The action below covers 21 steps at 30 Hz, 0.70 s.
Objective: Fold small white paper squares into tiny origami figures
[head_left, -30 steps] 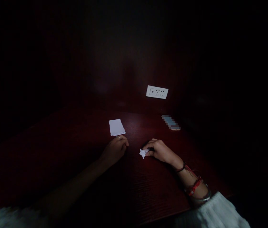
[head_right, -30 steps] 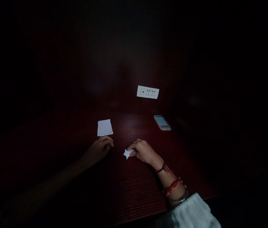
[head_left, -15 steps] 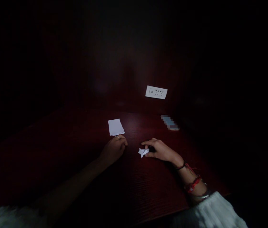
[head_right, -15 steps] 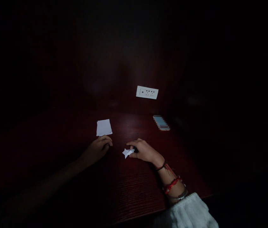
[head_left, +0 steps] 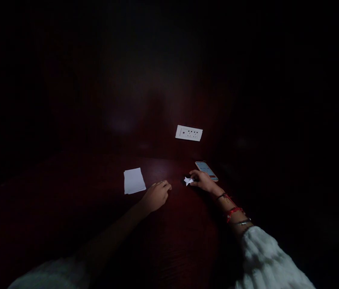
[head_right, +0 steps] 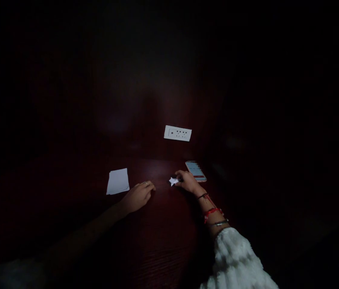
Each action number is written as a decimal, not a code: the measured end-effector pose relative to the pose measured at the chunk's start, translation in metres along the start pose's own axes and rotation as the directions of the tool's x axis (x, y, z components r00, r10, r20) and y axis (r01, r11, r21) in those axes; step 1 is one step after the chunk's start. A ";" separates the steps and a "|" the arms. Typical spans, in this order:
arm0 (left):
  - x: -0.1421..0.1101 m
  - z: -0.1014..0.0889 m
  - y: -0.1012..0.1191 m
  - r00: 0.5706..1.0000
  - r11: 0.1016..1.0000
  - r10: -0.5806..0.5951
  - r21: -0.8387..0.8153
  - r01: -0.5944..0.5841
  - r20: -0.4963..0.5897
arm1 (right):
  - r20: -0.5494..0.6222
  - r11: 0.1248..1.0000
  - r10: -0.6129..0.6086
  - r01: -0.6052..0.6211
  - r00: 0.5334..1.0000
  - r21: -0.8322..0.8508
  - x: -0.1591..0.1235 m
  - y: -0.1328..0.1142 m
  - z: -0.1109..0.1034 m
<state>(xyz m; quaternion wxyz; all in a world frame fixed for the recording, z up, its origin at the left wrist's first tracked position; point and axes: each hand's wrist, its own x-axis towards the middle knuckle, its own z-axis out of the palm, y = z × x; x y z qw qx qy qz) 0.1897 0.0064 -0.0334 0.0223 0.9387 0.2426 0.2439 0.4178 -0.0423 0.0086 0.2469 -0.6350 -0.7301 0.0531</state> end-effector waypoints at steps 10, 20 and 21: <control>0.019 0.014 -0.012 0.999 0.999 -0.029 -0.016 0.028 -0.042 | -0.016 0.999 0.032 -0.033 0.999 -0.023 0.053 0.053 0.016; 0.018 0.016 -0.012 0.980 0.984 -0.174 0.030 0.178 -0.093 | 0.024 0.998 0.018 -0.016 1.000 -0.066 0.091 0.072 0.018; 0.018 0.016 -0.012 0.979 0.982 -0.181 0.035 0.185 -0.097 | 0.018 0.997 0.022 -0.021 1.000 -0.076 0.095 0.073 0.018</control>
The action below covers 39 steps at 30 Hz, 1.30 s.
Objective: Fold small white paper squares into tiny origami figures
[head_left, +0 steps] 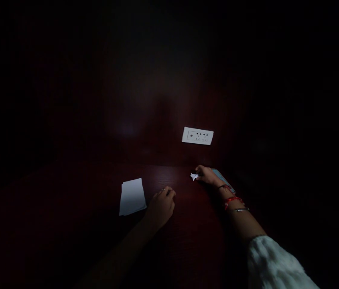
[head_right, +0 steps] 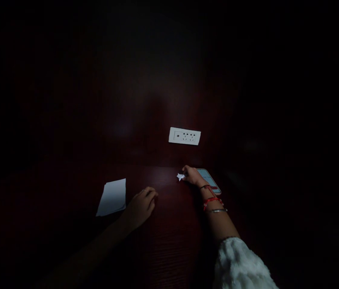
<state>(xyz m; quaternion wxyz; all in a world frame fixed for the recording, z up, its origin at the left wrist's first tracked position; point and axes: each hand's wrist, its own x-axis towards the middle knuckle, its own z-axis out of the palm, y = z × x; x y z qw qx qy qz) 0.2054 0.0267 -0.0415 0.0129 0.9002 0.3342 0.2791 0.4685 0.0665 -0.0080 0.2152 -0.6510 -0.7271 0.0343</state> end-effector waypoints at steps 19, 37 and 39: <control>-0.001 0.002 0.002 0.991 0.991 -0.133 0.002 0.133 0.008 | -0.019 0.997 0.031 -0.032 0.999 -0.064 0.056 0.002 0.023; 0.002 -0.014 0.010 0.998 0.992 0.001 0.124 0.007 -0.061 | -0.050 0.988 0.032 -0.039 0.998 -0.149 0.003 -0.015 -0.022; 0.003 -0.022 0.012 0.997 0.993 0.009 0.121 0.000 -0.072 | -0.056 0.987 0.032 -0.041 0.998 -0.154 -0.011 -0.026 -0.024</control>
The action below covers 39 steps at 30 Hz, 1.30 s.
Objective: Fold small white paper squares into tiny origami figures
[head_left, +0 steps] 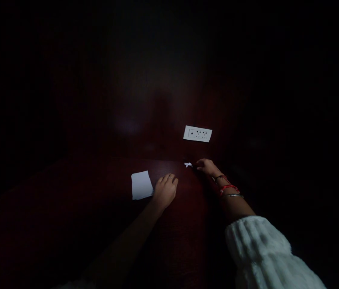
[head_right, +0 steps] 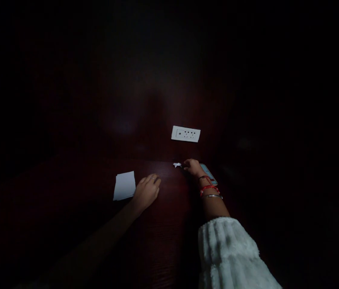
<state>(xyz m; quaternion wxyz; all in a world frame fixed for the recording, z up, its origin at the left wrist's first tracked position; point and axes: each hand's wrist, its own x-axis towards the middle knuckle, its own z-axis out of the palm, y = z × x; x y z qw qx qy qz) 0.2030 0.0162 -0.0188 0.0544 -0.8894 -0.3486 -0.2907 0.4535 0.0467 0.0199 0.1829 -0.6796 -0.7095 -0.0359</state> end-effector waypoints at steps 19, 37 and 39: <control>-0.050 -0.065 -0.114 0.829 0.823 -0.547 0.108 0.558 -0.115 | 0.103 0.927 -0.375 0.371 0.921 0.059 -0.040 -0.177 0.030; -0.035 -0.043 -0.150 0.898 0.950 -0.310 0.061 0.306 0.312 | 0.291 0.790 -0.612 0.587 0.735 0.177 -0.005 -0.182 0.040; -0.035 -0.043 -0.151 0.896 0.952 -0.302 0.063 0.299 0.327 | 0.293 0.800 -0.600 0.574 0.745 0.178 -0.003 -0.183 0.039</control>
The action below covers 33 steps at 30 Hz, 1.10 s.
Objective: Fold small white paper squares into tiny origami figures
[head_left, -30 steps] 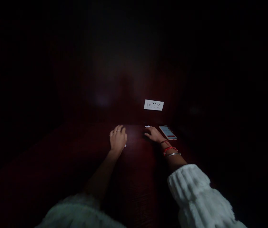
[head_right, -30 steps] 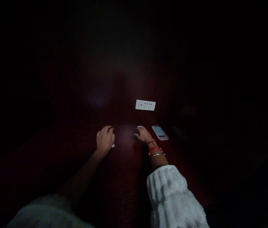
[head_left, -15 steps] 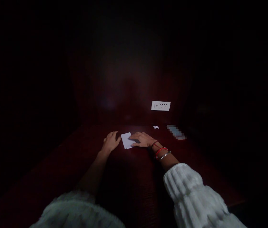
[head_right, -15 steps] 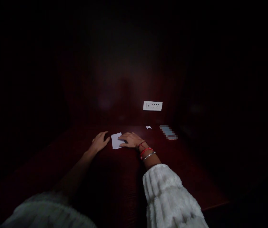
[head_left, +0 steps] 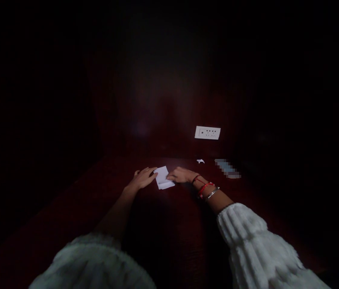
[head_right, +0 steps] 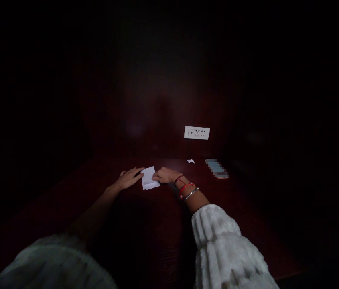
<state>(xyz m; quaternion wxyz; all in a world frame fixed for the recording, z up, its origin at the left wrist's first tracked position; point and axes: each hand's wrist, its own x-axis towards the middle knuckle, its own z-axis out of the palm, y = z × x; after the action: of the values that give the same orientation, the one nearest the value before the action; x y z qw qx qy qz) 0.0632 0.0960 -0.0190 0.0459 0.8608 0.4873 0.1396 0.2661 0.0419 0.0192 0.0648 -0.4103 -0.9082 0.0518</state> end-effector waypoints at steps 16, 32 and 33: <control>0.009 0.003 -0.006 0.996 0.993 0.068 0.088 -0.073 0.060 | 0.093 0.988 0.047 -0.060 0.995 0.141 0.016 0.006 -0.004; 0.028 0.007 -0.025 0.981 0.986 0.096 0.116 -0.116 0.168 | 0.344 0.913 0.183 -0.289 0.921 0.287 0.038 0.012 -0.023; 0.029 0.007 -0.025 0.981 0.986 0.097 0.116 -0.118 0.170 | 0.361 0.908 0.183 -0.299 0.914 0.295 0.039 0.011 -0.024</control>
<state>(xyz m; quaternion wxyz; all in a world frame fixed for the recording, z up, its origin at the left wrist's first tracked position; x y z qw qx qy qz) 0.0584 0.1337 -0.0252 0.0239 0.8957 0.4423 0.0397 0.2531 0.0795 0.0442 -0.0222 -0.4887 -0.8245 0.2843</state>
